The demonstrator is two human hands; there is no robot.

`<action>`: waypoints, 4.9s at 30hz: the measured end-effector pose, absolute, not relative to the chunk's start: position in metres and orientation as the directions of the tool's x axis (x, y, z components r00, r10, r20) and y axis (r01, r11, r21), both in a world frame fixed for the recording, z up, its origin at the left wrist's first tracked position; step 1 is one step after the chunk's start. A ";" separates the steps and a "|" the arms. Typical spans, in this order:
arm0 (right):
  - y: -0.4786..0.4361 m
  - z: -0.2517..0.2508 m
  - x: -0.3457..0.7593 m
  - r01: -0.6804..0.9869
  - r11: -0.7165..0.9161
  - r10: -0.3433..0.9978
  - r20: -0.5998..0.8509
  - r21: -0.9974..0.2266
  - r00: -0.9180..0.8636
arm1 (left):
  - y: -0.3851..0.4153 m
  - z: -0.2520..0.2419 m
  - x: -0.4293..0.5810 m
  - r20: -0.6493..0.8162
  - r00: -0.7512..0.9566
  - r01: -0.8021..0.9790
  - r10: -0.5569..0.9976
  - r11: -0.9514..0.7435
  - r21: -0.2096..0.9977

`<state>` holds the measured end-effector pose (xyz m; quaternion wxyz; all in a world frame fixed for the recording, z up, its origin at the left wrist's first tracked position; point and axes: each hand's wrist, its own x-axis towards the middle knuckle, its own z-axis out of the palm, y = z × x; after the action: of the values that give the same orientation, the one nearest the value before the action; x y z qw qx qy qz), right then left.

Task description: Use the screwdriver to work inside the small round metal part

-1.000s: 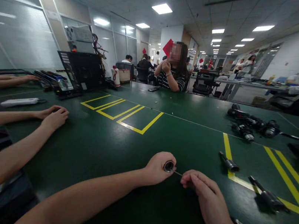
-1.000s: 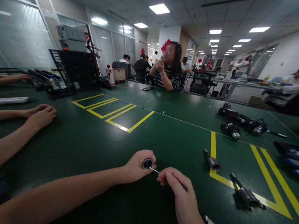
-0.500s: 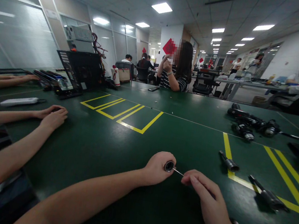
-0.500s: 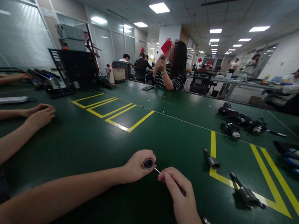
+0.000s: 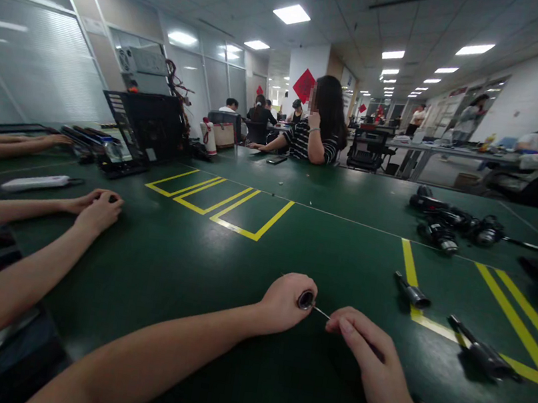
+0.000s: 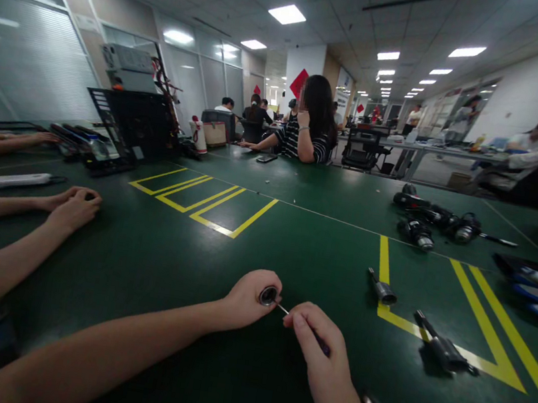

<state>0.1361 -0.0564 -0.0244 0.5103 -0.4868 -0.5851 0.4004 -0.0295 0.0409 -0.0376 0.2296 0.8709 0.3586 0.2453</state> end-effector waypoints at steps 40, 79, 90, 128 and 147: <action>-0.058 -0.024 0.135 0.227 0.207 0.977 0.211 -0.952 -0.004 | 0.041 -0.033 -0.029 0.218 0.619 0.517 0.755 -0.600 0.611; -0.054 -0.031 0.138 0.019 0.099 0.995 0.099 -0.995 0.028 | 0.041 -0.036 -0.029 0.265 0.607 0.428 0.749 -0.589 0.685; -0.052 -0.033 0.137 -0.037 0.072 0.997 0.072 -0.997 0.009 | 0.039 -0.031 -0.029 0.280 0.628 0.421 0.726 -0.620 0.662; -0.053 -0.034 0.138 -0.012 0.089 0.996 0.089 -0.996 -0.010 | 0.041 -0.035 -0.031 0.289 0.602 0.396 0.745 -0.592 0.702; -0.055 -0.033 0.137 0.032 0.114 0.993 0.114 -0.993 0.007 | 0.041 -0.038 -0.031 0.315 0.648 0.413 0.693 -0.667 0.620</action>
<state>0.1366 -0.0548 -0.0328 0.5221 -0.4807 -0.5331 0.4605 -0.0312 0.0407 -0.0378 0.2558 0.8709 0.3175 0.2743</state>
